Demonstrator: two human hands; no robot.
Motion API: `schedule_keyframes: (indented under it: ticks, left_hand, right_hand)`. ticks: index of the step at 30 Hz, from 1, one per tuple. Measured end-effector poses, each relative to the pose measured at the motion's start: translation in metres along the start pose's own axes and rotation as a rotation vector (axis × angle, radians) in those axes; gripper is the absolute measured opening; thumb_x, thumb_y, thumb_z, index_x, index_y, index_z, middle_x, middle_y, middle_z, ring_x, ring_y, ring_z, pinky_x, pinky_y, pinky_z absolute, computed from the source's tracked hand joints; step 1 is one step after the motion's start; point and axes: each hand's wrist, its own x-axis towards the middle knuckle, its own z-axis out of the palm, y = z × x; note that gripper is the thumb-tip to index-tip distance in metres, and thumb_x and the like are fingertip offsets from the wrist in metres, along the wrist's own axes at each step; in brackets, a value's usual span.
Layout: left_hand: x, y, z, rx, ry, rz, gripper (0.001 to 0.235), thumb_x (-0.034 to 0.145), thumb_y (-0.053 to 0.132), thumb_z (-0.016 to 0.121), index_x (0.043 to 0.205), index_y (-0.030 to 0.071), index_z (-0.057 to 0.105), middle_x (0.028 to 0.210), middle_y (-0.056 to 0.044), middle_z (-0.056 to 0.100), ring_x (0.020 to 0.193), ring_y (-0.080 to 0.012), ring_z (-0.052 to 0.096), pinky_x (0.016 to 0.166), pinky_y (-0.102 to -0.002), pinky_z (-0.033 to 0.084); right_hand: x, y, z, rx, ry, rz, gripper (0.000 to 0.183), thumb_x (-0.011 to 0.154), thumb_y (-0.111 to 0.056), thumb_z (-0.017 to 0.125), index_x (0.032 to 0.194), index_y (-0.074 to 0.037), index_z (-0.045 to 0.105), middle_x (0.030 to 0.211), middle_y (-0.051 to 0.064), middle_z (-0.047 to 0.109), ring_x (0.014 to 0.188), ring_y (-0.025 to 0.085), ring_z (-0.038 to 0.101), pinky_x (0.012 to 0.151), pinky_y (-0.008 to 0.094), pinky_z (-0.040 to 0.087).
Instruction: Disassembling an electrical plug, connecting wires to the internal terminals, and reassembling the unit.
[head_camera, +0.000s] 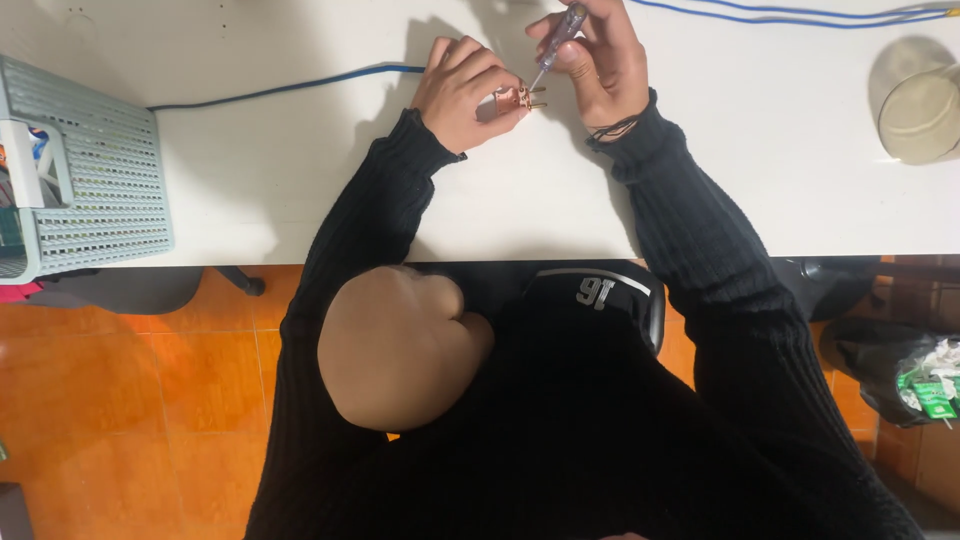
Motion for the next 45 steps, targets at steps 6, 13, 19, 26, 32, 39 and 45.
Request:
schedule_keyframes:
  ticks: [6, 13, 19, 26, 32, 39, 45]
  left_hand:
    - [0.000, -0.003, 0.005, 0.003, 0.018, -0.168, 0.025, 0.106, 0.051, 0.090, 0.104, 0.027, 0.083, 0.102, 0.008, 0.074, 0.105, -0.0208, 0.060, 0.089, -0.041, 0.037]
    - [0.002, -0.009, 0.022, 0.006, 0.033, -0.297, 0.018, 0.105, 0.046, 0.088, 0.113, 0.030, 0.087, 0.108, 0.011, 0.072, 0.107, -0.0203, 0.059, 0.087, -0.041, 0.038]
    - [-0.007, -0.033, -0.006, 0.086, -0.027, -0.285, 0.039, 0.117, 0.056, 0.078, 0.140, 0.025, 0.084, 0.123, 0.000, 0.076, 0.113, -0.0261, 0.061, 0.090, -0.045, 0.038]
    - [-0.044, -0.066, -0.051, 0.145, -0.098, -0.223, 0.018, 0.111, 0.041, 0.087, 0.107, 0.026, 0.078, 0.106, 0.009, 0.066, 0.108, -0.0213, 0.058, 0.093, -0.041, 0.034]
    - [-0.058, -0.075, -0.042, 0.125, -0.190, -0.242, 0.026, 0.103, 0.039, 0.096, 0.098, 0.027, 0.073, 0.107, 0.007, 0.065, 0.109, -0.0224, 0.059, 0.096, -0.042, 0.035]
    - [-0.045, -0.061, -0.046, -0.132, -0.251, -0.347, 0.009, 0.120, 0.025, 0.071, 0.113, 0.019, 0.067, 0.077, 0.012, 0.068, 0.067, -0.0128, 0.070, 0.099, -0.043, 0.039]
    - [-0.026, -0.043, -0.045, -0.149, -0.144, -0.247, 0.038, 0.125, 0.033, 0.057, 0.099, 0.017, 0.078, 0.074, 0.007, 0.066, 0.064, -0.0150, 0.059, 0.086, -0.040, 0.037]
  right_hand:
    - [0.014, -0.021, 0.003, -0.140, 0.115, -0.098, 0.027, 0.133, -0.016, 0.054, 0.152, 0.003, 0.047, 0.122, 0.028, 0.064, 0.106, 0.041, 0.069, 0.076, 0.051, 0.073]
    - [0.017, -0.007, -0.006, -0.126, 0.211, -0.112, 0.020, 0.130, -0.008, 0.060, 0.147, -0.002, 0.052, 0.124, 0.023, 0.065, 0.110, 0.041, 0.068, 0.099, 0.051, 0.058]
    - [0.006, 0.026, -0.027, -0.157, 0.255, 0.006, 0.024, 0.126, -0.002, 0.073, 0.143, -0.005, 0.057, 0.135, 0.018, 0.074, 0.129, 0.037, 0.075, 0.105, 0.052, 0.066]
    - [-0.002, 0.063, -0.060, -0.357, 0.172, 0.053, 0.029, 0.127, -0.007, 0.082, 0.147, -0.002, 0.061, 0.136, 0.020, 0.076, 0.121, 0.040, 0.076, 0.097, 0.051, 0.069]
    - [-0.006, 0.067, -0.075, -0.807, -0.056, 0.166, 0.034, 0.107, 0.002, 0.089, 0.131, -0.005, 0.066, 0.111, 0.012, 0.081, 0.092, 0.031, 0.071, 0.083, 0.048, 0.055]
    - [-0.015, 0.087, -0.079, -1.039, -0.145, 0.032, 0.043, 0.097, 0.000, 0.086, 0.137, -0.015, 0.080, 0.110, 0.003, 0.082, 0.099, 0.032, 0.069, 0.087, 0.049, 0.051]
    - [-0.008, 0.065, -0.071, -1.063, -0.124, -0.128, 0.030, 0.100, -0.001, 0.093, 0.128, -0.001, 0.084, 0.121, 0.013, 0.076, 0.111, 0.037, 0.064, 0.087, 0.049, 0.053]
